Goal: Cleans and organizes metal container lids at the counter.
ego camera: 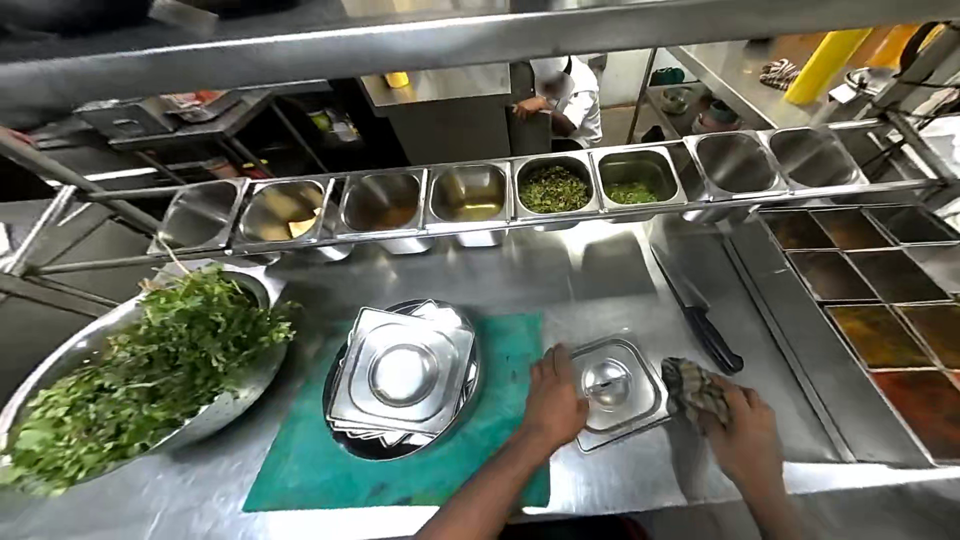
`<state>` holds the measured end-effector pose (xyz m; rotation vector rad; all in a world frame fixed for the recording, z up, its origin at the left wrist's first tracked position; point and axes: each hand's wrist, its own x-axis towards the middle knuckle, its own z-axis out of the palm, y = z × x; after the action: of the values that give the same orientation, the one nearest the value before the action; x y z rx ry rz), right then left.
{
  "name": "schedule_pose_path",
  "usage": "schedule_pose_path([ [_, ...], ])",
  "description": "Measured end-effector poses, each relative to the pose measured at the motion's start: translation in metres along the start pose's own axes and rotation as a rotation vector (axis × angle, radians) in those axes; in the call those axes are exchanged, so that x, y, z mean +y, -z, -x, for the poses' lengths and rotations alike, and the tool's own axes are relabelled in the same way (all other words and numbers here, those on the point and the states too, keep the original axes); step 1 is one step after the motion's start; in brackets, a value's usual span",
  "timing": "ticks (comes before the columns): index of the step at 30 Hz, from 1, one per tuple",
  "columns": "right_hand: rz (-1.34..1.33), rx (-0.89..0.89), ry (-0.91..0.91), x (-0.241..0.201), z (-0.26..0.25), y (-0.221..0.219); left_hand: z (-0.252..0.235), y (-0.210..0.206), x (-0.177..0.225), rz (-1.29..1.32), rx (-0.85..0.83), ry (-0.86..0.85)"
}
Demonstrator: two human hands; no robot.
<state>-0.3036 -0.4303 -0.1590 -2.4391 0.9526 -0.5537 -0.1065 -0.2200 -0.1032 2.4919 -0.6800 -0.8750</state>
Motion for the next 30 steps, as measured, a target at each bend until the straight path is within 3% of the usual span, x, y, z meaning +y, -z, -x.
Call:
schedule_pose_path([
  [2, -0.094, 0.056, 0.050, -0.031, -0.007, 0.000, -0.015, -0.009, 0.010, 0.097, 0.082, 0.089],
  [5, 0.039, -0.327, 0.146, -0.081, 0.003, -0.035, -0.028, -0.018, 0.015, 0.042, 0.109, 0.095],
  [6, 0.131, -0.420, 0.200, -0.090, 0.008, -0.053, -0.031, -0.018, 0.017, -0.088, 0.093, 0.063],
  [8, 0.240, -0.422, 0.281, -0.098, 0.014, -0.072, -0.042, -0.005, 0.017, -0.309, 0.054, 0.013],
  [11, 0.208, -0.546, 0.286, -0.097, -0.009, -0.065, -0.054, 0.021, 0.011, -0.257, -0.092, -0.009],
  [14, -0.052, -0.460, 0.317, -0.093, -0.045, -0.068, -0.057, 0.031, 0.001, 0.071, -0.224, -0.145],
  [17, -0.063, -0.348, 0.214, -0.098, -0.073, -0.076, -0.049, 0.028, -0.007, 0.323, -0.236, -0.200],
  [21, 0.007, -0.169, -0.043, -0.097, -0.089, -0.085, -0.039, 0.005, 0.010, 0.695, 0.031, -0.116],
  [24, 0.059, -0.324, -0.203, -0.094, -0.038, -0.075, -0.048, -0.002, 0.007, 0.852, 0.215, -0.056],
  [27, -0.114, -0.294, -0.024, -0.114, 0.020, -0.066, -0.050, -0.004, -0.007, 0.831, 0.117, -0.076],
  [30, -0.190, -0.136, 0.215, -0.121, -0.011, -0.076, -0.042, -0.008, -0.005, 0.873, -0.058, -0.133],
])
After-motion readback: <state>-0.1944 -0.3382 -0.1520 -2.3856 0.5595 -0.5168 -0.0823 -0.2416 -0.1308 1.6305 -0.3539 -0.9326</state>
